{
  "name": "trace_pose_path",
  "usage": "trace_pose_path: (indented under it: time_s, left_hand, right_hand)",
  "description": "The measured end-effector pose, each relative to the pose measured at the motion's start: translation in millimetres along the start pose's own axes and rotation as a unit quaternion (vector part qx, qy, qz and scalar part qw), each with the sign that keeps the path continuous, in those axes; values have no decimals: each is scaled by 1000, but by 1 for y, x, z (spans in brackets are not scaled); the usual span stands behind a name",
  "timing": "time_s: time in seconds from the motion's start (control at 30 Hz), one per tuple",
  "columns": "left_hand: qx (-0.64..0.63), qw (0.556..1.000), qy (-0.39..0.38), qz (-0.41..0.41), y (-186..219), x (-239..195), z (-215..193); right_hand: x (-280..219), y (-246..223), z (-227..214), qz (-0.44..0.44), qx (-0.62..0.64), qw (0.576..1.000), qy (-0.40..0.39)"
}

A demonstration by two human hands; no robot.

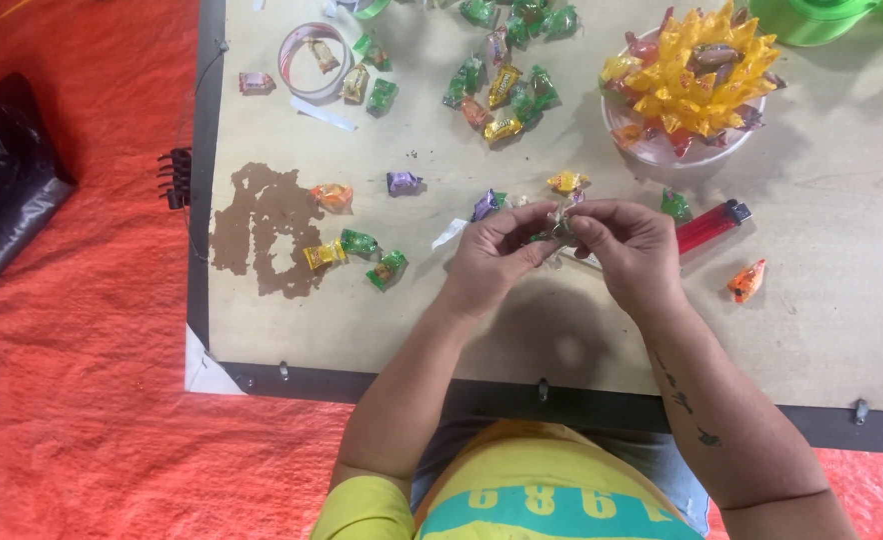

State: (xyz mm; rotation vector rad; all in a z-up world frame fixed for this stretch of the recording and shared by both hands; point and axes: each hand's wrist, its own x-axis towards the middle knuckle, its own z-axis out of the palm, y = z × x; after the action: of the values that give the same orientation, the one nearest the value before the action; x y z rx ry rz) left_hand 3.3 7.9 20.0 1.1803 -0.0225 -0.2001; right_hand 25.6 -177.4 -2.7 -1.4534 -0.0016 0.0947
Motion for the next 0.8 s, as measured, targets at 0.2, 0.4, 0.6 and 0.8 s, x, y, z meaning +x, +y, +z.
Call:
trace_pose_path:
  time_s: [0.2, 0.4, 0.6, 0.8]
  left_hand:
    - [-21, 999, 33, 17, -2, -1, 2]
    - [205, 963, 50, 166, -14, -2, 10]
    - [205, 961, 70, 169, -2, 3, 12]
    - [220, 944, 81, 230, -20, 6, 14]
  right_hand:
    - [1, 7, -4, 3, 44, 999, 0]
    - [1, -15, 5, -55, -58, 997, -16]
    - [0, -6, 8, 71, 87, 994, 17]
    - [-3, 9, 10, 133, 242, 960, 53]
